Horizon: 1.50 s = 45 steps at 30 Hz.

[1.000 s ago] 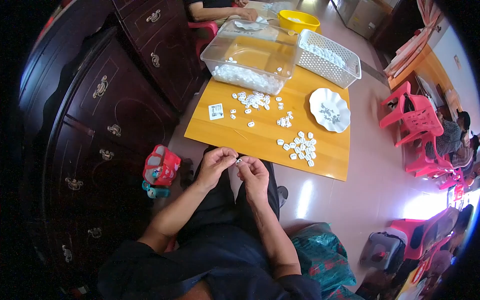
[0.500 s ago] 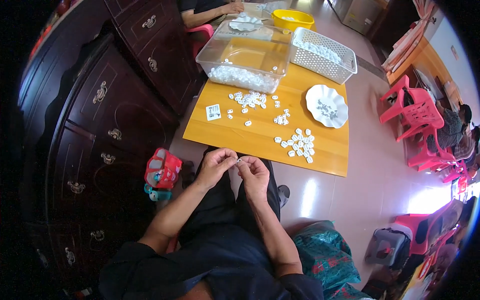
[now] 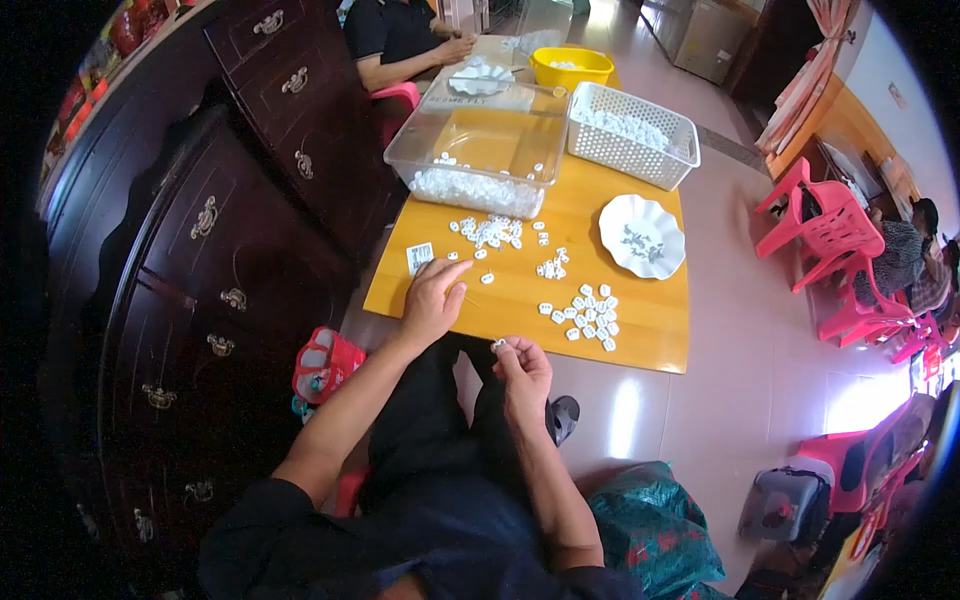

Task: Sorting and inspecting small white round parts on a table into a clear container.

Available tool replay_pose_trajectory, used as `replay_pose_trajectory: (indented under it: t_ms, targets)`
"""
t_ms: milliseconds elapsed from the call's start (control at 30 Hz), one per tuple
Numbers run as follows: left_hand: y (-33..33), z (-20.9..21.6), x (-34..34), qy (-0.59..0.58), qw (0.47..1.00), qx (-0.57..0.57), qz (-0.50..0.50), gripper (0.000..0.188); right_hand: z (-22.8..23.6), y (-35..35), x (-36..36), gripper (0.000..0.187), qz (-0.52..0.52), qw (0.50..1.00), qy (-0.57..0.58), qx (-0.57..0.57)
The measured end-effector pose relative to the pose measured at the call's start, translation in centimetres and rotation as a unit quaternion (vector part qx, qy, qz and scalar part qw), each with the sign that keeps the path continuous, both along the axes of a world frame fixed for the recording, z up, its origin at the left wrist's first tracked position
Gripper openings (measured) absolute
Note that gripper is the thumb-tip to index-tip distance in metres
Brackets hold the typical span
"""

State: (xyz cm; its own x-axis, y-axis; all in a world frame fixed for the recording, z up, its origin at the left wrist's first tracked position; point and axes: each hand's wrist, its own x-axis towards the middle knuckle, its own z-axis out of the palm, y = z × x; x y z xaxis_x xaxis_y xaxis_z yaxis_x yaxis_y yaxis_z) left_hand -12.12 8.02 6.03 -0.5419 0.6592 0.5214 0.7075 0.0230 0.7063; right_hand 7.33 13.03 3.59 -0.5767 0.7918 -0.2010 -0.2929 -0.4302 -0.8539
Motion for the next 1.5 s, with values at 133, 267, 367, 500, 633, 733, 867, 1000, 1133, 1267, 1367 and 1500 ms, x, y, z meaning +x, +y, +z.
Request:
replay_pose_trajectory:
  t_ms: [133,267,367,500,633,733,867,1000,1133,1267,1367,1500]
  targets:
    - [2.7,-0.5,-1.9,0.177,0.975,-0.131,0.042,0.025,-0.3,0.1,0.7,0.007,-0.001,1.000,-0.002,-0.005]
    - [3.4,-1.6,-2.6,0.247,0.945,-0.209,0.046,0.028,-0.8,0.2,1.0,0.008,0.005,1.000,0.000,-0.011]
    - [2.9,-1.7,-2.1,0.259,0.946,-0.191,0.046,0.026,-1.0,0.5,1.1,0.008,0.007,1.000,0.000,-0.010]
    - [2.8,-1.3,-2.1,0.228,0.960,-0.158,0.026,0.022,-0.8,0.6,1.1,0.008,0.006,1.000,-0.005,-0.026]
    - [3.5,-1.4,-2.9,0.221,0.957,-0.187,0.008,0.018,-0.8,0.5,1.1,0.008,0.016,1.000,0.000,-0.022]
    - [3.8,-1.7,-3.2,0.233,0.955,-0.185,0.012,0.012,-0.9,0.5,1.3,0.008,0.018,1.000,0.003,-0.017]
    - [3.3,-1.4,-3.5,0.239,0.954,-0.179,0.007,0.012,-0.6,0.3,1.5,0.010,0.015,0.999,0.008,-0.027]
    - [1.5,-0.4,-1.5,-0.002,0.996,-0.086,-0.008,0.019,-0.1,0.0,1.4,0.010,0.015,0.999,0.008,-0.032]
    - [-1.3,-0.2,1.4,-0.350,0.928,-0.035,-0.120,0.019,0.5,-0.4,0.7,0.010,0.031,0.999,0.006,-0.033]
    - [-3.6,-0.2,4.3,-0.469,0.874,0.022,-0.126,0.017,1.4,-0.8,0.3,0.009,0.038,0.999,0.004,-0.024]
    - [-4.5,-0.6,5.5,-0.454,0.880,0.028,-0.138,0.016,1.7,-1.3,0.3,0.008,0.046,0.999,0.002,-0.017]
    - [-4.8,-1.0,6.3,-0.417,0.900,0.025,-0.128,0.015,1.2,-1.5,0.4,0.008,0.042,0.999,-0.009,0.007]
